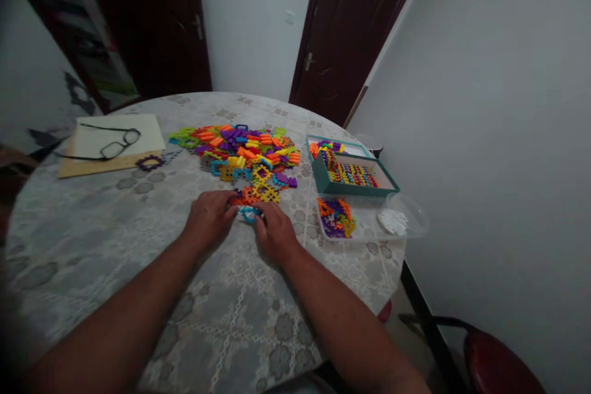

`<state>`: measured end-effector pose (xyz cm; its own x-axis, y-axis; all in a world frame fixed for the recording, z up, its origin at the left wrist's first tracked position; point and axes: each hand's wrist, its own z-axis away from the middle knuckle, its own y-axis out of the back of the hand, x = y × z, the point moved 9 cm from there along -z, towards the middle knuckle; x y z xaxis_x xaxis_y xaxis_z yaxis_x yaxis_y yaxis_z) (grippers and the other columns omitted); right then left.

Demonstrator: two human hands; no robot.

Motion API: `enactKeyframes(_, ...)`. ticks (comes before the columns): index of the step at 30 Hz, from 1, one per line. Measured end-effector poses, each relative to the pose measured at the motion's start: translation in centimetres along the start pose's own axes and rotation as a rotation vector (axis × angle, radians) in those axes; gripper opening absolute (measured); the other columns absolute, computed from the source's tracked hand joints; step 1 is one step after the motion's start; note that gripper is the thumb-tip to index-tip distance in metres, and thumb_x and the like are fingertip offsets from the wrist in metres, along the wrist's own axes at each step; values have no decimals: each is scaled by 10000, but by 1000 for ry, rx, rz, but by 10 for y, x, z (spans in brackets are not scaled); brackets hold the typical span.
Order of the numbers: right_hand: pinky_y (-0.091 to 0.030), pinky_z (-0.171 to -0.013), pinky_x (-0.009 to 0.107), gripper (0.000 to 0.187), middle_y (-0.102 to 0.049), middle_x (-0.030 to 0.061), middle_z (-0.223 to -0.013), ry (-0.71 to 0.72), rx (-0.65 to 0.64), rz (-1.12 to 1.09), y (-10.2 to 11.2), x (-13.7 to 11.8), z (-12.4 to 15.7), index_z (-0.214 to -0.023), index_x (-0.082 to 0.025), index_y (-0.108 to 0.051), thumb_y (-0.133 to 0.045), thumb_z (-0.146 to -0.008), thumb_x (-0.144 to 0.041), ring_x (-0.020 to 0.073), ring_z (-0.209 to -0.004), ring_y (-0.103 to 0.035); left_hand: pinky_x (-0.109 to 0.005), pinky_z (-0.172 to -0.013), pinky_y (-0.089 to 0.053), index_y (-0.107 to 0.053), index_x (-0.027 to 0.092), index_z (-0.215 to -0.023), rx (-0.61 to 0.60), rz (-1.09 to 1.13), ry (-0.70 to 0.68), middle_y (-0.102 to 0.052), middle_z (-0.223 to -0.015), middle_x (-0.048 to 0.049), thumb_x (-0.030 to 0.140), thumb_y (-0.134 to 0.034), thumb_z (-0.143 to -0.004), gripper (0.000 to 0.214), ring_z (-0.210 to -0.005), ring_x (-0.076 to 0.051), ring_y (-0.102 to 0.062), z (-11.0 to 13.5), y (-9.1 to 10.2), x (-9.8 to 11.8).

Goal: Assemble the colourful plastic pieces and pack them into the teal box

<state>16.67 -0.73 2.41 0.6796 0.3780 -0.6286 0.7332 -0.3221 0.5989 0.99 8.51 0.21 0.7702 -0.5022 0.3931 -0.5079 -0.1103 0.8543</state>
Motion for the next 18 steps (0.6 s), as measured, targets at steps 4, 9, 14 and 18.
enactKeyframes(4, -550, -957, 355, 368, -744, 87, -1158, -149, 19, -2, 4, 25, -1, -1329, -196, -671, -559, -981, -239, 217, -1002, -697, -486, -1050, -462, -674, 235, -1334, 22, 9, 53, -745, -1314, -128, 279, -666, -943, 394, -1252, -359, -610, 2, 1, -2)
enactKeyframes(9, -544, -937, 343, 318, -755, 87, -1122, -183, 5, 1, 5, 28, -1, -1239, -193, -701, -565, -969, -288, 225, -1010, -704, -482, -1047, -441, -660, 236, -1355, 22, 37, 50, -753, -1273, -118, 244, -673, -954, 401, -1228, -349, -605, 5, 1, -1)
enactKeyframes(14, -544, -904, 338, 279, -750, 79, -1044, -179, 11, -1, 8, 22, -2, -1161, -190, -713, -557, -950, -286, 224, -956, -702, -478, -1041, -426, -694, 253, -1249, 28, 38, 11, -743, -1274, -96, 203, -672, -948, 306, -1225, -331, -589, 8, 3, 5)
enactKeyframes(18, -543, -908, 345, 279, -754, 83, -1044, -180, 17, 14, 9, 23, -2, -1136, -189, -717, -549, -936, -288, 231, -956, -703, -476, -1008, -437, -711, 256, -1151, 15, 22, -5, -734, -1183, -94, 220, -668, -937, 222, -1180, -326, -594, 8, 4, 8)
